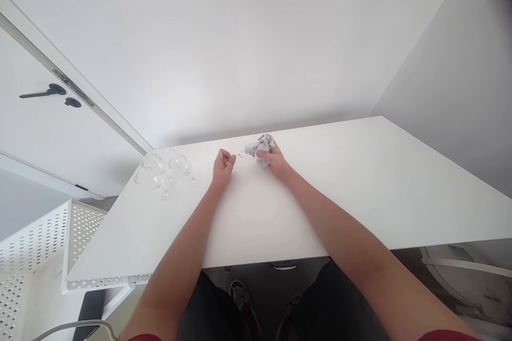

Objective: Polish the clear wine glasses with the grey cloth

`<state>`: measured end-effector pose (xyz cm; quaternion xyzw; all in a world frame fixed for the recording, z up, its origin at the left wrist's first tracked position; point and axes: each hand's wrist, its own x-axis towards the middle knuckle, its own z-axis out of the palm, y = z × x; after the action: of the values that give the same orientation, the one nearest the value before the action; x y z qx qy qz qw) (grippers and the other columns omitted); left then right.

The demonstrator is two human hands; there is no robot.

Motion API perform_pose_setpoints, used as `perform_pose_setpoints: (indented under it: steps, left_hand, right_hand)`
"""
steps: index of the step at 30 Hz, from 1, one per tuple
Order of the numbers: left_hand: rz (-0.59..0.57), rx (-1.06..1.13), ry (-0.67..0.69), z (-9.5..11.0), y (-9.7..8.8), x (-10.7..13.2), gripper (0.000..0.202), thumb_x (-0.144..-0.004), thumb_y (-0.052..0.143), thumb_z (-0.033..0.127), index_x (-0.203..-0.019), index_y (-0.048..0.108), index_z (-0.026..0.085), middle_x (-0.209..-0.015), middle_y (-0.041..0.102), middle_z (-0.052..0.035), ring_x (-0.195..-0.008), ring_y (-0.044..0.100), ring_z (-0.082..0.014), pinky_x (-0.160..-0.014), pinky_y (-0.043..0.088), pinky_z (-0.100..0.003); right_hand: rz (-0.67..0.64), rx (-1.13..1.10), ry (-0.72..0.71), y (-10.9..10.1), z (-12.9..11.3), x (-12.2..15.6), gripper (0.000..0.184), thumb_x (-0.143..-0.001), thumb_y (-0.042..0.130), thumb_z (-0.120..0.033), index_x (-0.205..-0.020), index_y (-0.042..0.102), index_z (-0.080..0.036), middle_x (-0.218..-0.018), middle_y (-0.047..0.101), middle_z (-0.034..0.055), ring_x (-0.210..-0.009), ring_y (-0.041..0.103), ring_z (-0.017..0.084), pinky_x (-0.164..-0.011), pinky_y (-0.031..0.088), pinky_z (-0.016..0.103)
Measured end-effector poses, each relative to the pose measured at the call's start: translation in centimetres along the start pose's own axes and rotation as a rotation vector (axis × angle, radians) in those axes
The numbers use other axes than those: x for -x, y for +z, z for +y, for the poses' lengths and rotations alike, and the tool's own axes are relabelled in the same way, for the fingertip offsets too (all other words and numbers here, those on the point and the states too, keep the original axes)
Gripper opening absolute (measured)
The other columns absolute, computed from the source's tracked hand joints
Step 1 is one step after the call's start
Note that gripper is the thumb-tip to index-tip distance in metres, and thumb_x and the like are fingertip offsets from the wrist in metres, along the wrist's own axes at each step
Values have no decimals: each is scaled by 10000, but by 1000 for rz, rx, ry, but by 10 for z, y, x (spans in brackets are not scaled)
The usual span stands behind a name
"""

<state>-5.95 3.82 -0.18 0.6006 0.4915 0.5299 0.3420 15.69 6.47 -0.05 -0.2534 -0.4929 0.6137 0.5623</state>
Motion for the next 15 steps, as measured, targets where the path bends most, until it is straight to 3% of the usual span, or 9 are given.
perform_pose_setpoints:
  steps: [5, 8, 11, 15]
  left_hand:
    - [-65, -12, 10, 2, -1, 2, 194, -892, 650, 359, -858, 504, 236, -709, 437, 33, -550, 346, -106, -522, 296, -257]
    - [-122, 5, -17, 2, -1, 2, 150, -857, 650, 323, -848, 531, 231, -692, 450, 38, -522, 358, -97, -507, 285, -253]
    - [-166, -29, -35, 1, 1, 1, 90, -811, 650, 271, -848, 584, 222, -702, 519, 28, -546, 459, -107, -542, 366, -261]
    - [-181, -150, 38, 3, 3, 0, 106, -829, 661, 310, -812, 677, 207, -738, 608, -7, -635, 528, -133, -607, 423, -281]
  right_hand:
    - [-51, 118, -59, 0, 2, 0, 586, -658, 921, -448, -1044, 513, -280, -886, 515, -18, -779, 494, 159, -694, 445, 301]
    - [-9, 128, -102, -2, 4, 0, 600, -654, 917, -481, -1050, 510, -289, -910, 509, -13, -792, 497, 168, -694, 456, 309]
    - [56, 146, -143, -3, 4, -1, 603, -659, 914, -475, -1072, 508, -307, -948, 500, -4, -798, 489, 174, -677, 460, 308]
    - [119, 175, -183, -4, 2, -2, 618, -652, 921, -453, -1095, 509, -326, -1044, 508, 11, -805, 484, 172, -652, 456, 301]
